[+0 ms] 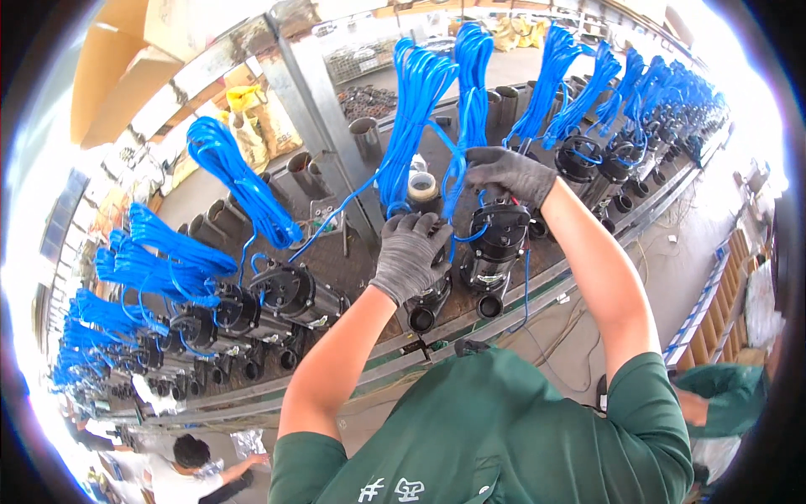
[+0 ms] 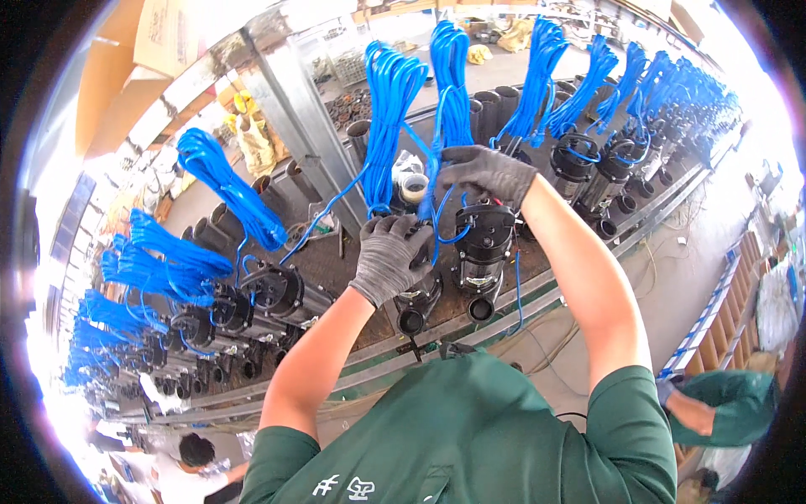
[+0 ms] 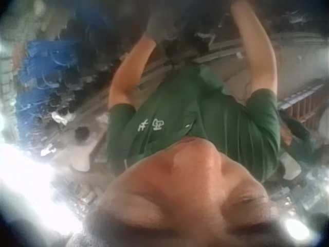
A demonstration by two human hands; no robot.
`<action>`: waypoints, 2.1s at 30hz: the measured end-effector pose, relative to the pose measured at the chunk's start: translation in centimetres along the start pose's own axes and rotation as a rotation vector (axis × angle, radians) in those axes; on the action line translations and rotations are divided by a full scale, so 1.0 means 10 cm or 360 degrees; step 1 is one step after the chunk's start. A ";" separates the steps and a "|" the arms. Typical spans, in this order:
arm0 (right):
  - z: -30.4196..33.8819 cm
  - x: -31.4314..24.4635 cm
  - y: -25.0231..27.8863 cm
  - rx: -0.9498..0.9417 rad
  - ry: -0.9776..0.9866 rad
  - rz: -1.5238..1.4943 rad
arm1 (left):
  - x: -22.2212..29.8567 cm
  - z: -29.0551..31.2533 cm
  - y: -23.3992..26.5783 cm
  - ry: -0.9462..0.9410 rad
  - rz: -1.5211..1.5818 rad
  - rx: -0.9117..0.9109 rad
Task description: The person assembles industrial water pumps by connecting blue cables to the pump units, securing them with fasteners, and then placing the finished units into cardboard boxes on the floor.
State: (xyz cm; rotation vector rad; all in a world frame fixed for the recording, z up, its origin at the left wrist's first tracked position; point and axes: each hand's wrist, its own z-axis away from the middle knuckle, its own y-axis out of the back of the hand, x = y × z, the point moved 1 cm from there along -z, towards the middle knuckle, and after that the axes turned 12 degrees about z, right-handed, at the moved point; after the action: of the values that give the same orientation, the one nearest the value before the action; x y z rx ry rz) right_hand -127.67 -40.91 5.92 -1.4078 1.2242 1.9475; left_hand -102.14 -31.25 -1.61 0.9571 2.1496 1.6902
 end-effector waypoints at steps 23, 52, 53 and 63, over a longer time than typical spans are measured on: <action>0.40 0.56 -0.44 0.1093 0.0129 0.0425 | -0.02 -0.04 -0.24 -0.0131 0.0006 0.0540; 0.19 0.62 -0.54 0.1618 0.0603 -0.0123 | 0.00 -0.04 -0.25 -0.0117 0.0028 0.0624; 0.24 0.70 -0.52 0.1629 0.0571 -0.0184 | 0.04 -0.06 -0.24 -0.0111 0.0045 0.0614; 0.10 0.74 -0.40 0.0994 0.0592 -0.1035 | 0.02 -0.04 -0.23 -0.0074 0.0052 0.0587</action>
State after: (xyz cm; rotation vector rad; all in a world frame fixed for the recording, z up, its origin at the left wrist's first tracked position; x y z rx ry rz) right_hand -127.97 -39.02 -2.30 -1.5748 1.1734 0.8006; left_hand -103.31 -31.71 -3.58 1.1151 2.4759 1.2912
